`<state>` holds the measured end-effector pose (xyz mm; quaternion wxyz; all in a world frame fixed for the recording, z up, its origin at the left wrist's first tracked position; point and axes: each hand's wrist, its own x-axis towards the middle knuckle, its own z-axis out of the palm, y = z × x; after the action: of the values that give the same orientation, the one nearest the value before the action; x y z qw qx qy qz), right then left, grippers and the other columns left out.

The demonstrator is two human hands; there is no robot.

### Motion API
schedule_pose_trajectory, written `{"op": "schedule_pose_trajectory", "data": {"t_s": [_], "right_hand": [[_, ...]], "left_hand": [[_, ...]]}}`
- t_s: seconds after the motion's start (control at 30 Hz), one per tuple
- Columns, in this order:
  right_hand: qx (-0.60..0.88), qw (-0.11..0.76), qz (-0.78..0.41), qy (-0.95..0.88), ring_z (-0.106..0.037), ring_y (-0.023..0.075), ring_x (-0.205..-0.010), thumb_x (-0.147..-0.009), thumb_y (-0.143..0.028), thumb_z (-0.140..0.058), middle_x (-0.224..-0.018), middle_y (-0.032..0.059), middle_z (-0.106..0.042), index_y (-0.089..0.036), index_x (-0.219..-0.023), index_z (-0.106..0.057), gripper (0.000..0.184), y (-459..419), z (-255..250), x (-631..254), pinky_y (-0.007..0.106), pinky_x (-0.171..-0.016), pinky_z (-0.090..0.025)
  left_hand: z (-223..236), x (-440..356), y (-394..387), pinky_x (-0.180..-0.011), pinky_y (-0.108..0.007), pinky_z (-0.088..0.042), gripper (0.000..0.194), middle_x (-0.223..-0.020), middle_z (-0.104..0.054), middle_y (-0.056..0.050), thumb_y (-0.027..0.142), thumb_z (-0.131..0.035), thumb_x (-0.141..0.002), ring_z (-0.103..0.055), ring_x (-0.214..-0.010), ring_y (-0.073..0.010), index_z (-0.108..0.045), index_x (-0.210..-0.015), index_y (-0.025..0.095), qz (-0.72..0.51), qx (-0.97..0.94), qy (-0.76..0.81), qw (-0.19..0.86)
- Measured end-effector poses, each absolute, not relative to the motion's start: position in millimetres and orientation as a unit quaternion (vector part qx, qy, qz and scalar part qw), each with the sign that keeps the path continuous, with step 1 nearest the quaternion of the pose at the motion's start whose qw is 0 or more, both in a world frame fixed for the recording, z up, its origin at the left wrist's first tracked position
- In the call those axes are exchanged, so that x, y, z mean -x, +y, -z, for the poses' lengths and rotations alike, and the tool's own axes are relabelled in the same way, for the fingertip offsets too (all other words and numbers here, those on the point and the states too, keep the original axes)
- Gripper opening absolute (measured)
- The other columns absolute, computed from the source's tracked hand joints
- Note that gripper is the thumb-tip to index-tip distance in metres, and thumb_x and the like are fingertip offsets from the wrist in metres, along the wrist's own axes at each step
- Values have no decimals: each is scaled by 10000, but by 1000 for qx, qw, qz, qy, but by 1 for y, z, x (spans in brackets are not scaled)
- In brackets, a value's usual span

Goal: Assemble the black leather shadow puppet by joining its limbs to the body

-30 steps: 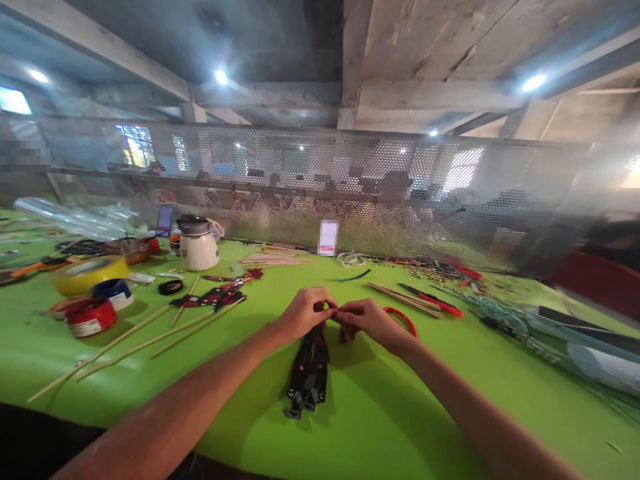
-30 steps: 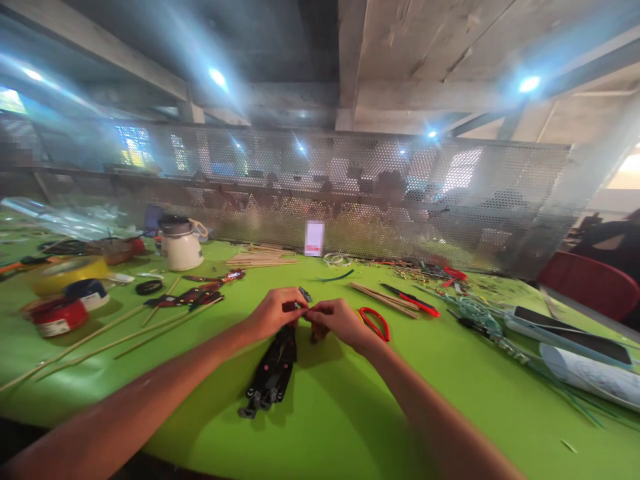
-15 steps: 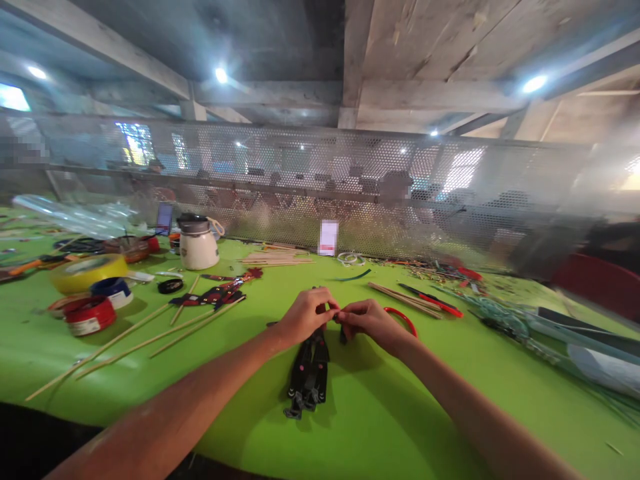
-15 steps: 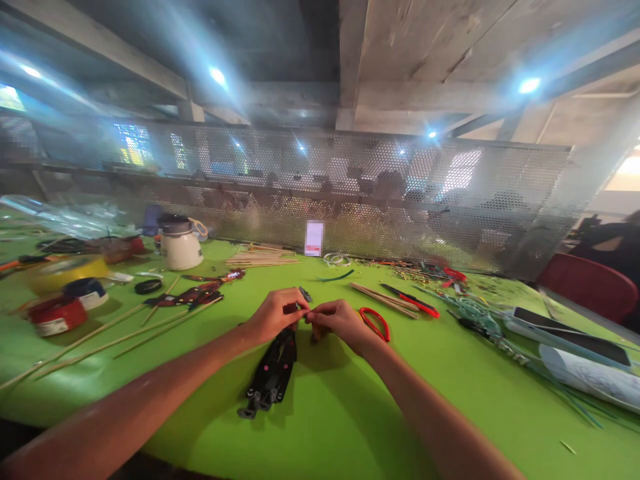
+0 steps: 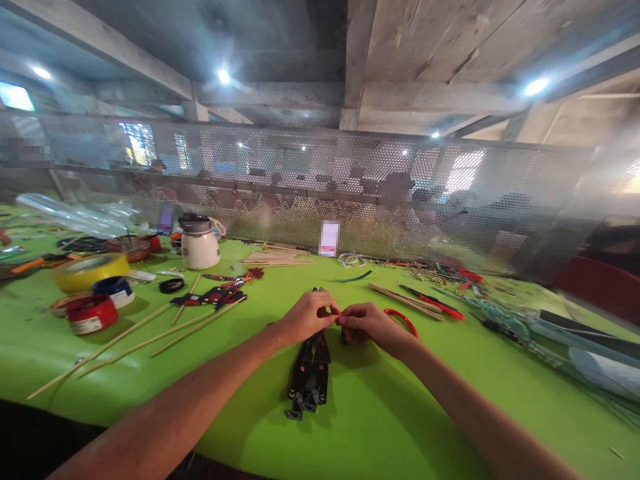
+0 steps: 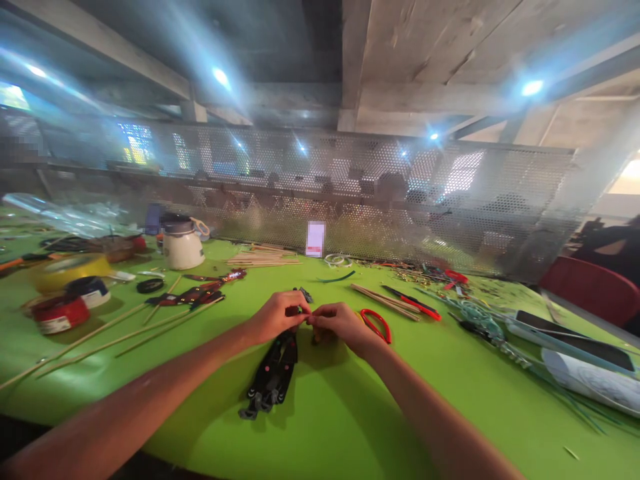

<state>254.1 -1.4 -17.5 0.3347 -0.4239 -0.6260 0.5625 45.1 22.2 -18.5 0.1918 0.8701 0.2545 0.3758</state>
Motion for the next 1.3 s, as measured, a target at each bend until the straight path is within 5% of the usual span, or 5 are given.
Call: {"op": "schedule_pose_trajectory", "data": {"t_s": [0.37,0.53,0.93,1.3], "right_hand": [[424,406,-565,-580,-423,48,-437,-625,-488,-866,-550,-44,-557,-124,-729,-664,429,3,32,-244,209,-452,-293],[414,435,-580,-551,-412,48,-441,-614,-478,-860,-545,-58,-510,-130,-726,-642,426,-4,26,-234,211,-449,-310],[402,492,-571,-520,-454,70,-440,-715,-368,-711,-538,-58,-503,-159,-737,-596,239,-13,16,-227,209,-437,-398],[407,451,-497,-620,-485,79,-431,-729,-316,-710,-508,-30,-554,-125,-736,-674,194,-11,5,-237,213,-453,-356]], "left_hand": [[13,-49,14,-710,-244,-424,205,-912,-587,-17,170,-752,-760,-555,-793,-157,-612,-910,171,-355,-888,247,158],[18,-52,17,-717,-243,-422,173,-876,-570,-11,55,-644,-767,-565,-790,-151,-599,-887,171,-393,-871,252,152],[11,-53,13,-633,-199,-480,102,-880,-613,-18,139,-679,-827,-583,-679,-102,-660,-927,142,-450,-820,264,235],[5,-49,10,-628,-203,-450,59,-852,-609,-16,113,-704,-828,-557,-664,-96,-690,-881,136,-447,-832,248,216]]}}
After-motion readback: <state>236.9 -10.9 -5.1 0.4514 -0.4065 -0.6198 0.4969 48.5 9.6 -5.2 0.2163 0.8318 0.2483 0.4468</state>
